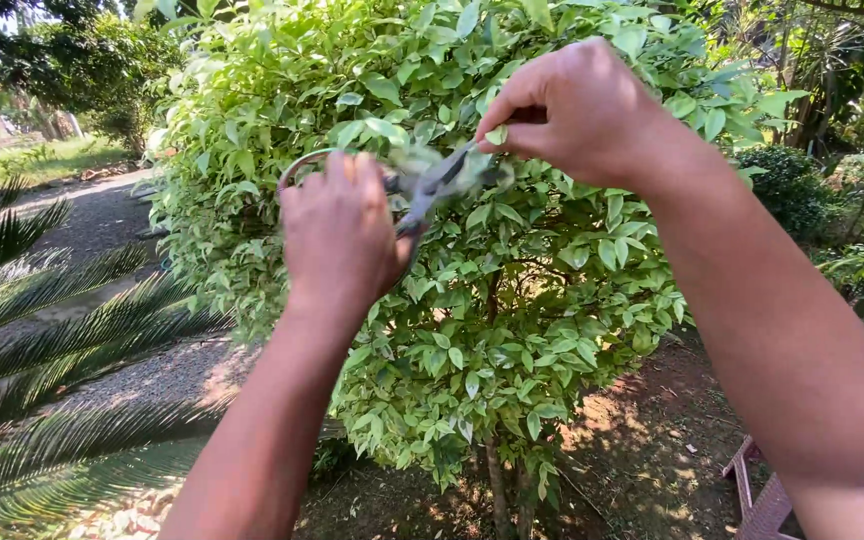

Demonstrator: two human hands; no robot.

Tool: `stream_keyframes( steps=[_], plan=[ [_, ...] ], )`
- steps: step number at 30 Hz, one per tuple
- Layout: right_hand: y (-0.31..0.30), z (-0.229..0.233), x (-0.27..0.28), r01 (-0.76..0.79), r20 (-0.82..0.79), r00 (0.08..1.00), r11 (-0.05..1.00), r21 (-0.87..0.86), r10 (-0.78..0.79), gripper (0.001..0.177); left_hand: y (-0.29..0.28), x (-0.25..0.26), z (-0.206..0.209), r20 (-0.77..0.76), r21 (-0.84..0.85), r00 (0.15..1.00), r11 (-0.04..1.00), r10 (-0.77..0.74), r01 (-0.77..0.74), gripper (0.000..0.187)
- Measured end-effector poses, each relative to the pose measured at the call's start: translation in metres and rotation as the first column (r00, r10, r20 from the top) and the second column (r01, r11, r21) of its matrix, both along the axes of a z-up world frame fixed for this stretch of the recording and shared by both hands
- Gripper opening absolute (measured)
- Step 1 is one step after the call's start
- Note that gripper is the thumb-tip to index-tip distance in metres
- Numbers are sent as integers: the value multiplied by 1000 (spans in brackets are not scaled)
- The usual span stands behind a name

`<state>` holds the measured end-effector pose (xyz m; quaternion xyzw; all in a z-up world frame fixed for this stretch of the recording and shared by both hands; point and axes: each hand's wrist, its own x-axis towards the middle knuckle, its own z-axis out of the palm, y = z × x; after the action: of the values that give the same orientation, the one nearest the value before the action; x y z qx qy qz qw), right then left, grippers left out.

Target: Trim a garden bush using pruning shears.

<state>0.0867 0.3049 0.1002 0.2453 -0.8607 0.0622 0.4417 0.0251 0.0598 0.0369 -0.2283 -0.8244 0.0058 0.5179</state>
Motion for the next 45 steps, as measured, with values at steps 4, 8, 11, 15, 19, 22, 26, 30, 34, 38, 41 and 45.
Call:
stream_keyframes(
  steps=[4, 8, 11, 15, 19, 22, 26, 30, 34, 38, 41, 45],
  plan=[
    [-2, 0, 5, -18, -15, 1000, 1000, 10, 18, 12, 26, -18, 3, 11, 2, 997, 997, -80, 80, 62],
    [5, 1, 23, 30, 24, 999, 999, -12, -30, 15, 11, -37, -11, 93, 63, 973, 976, -212, 207, 35],
    [17, 2, 44, 134, 135, 983, 990, -41, -127, 17, -12, -18, -10, 97, -36, 988, 992, -118, 122, 36],
    [43, 1, 57, 398, 452, 791, 908, 133, -413, 30, -49, -9, -10, 118, 79, 991, 996, -59, 49, 52],
    [61, -10, 28, 364, 345, 848, 915, 173, -403, 28, -93, -27, -19, 13, 112, 996, 989, 93, -93, 75],
    [35, -11, -2, 199, 13, 980, 978, 68, -200, 33, -113, -45, -26, -50, 210, 986, 967, 159, -145, 71],
    [-33, -9, -53, 44, -206, 978, 999, 27, -37, 35, -106, -47, -20, 63, 265, 970, 933, 234, -242, 71],
    [-76, -4, -92, -22, -448, 889, 987, 159, 92, 36, -81, -40, -6, 199, 283, 972, 943, 121, -175, 74],
    [-77, -4, -124, -104, -397, 903, 979, 177, 168, 9, -57, -33, 9, 287, 310, 958, 948, -17, -76, 72],
    [-80, -5, -105, -129, -354, 919, 980, 153, 176, 14, -49, -50, 16, 127, 236, 991, 972, -31, 0, 72],
    [-74, -4, -91, -118, -392, 902, 975, 187, 184, 12, -52, -60, 16, 140, 197, 986, 979, -90, 61, 53],
    [-57, 12, -49, 15, -25, 1000, 992, 127, -11, 13, -64, -62, 16, 32, 112, 995, 990, -95, 90, 33]
  ],
)
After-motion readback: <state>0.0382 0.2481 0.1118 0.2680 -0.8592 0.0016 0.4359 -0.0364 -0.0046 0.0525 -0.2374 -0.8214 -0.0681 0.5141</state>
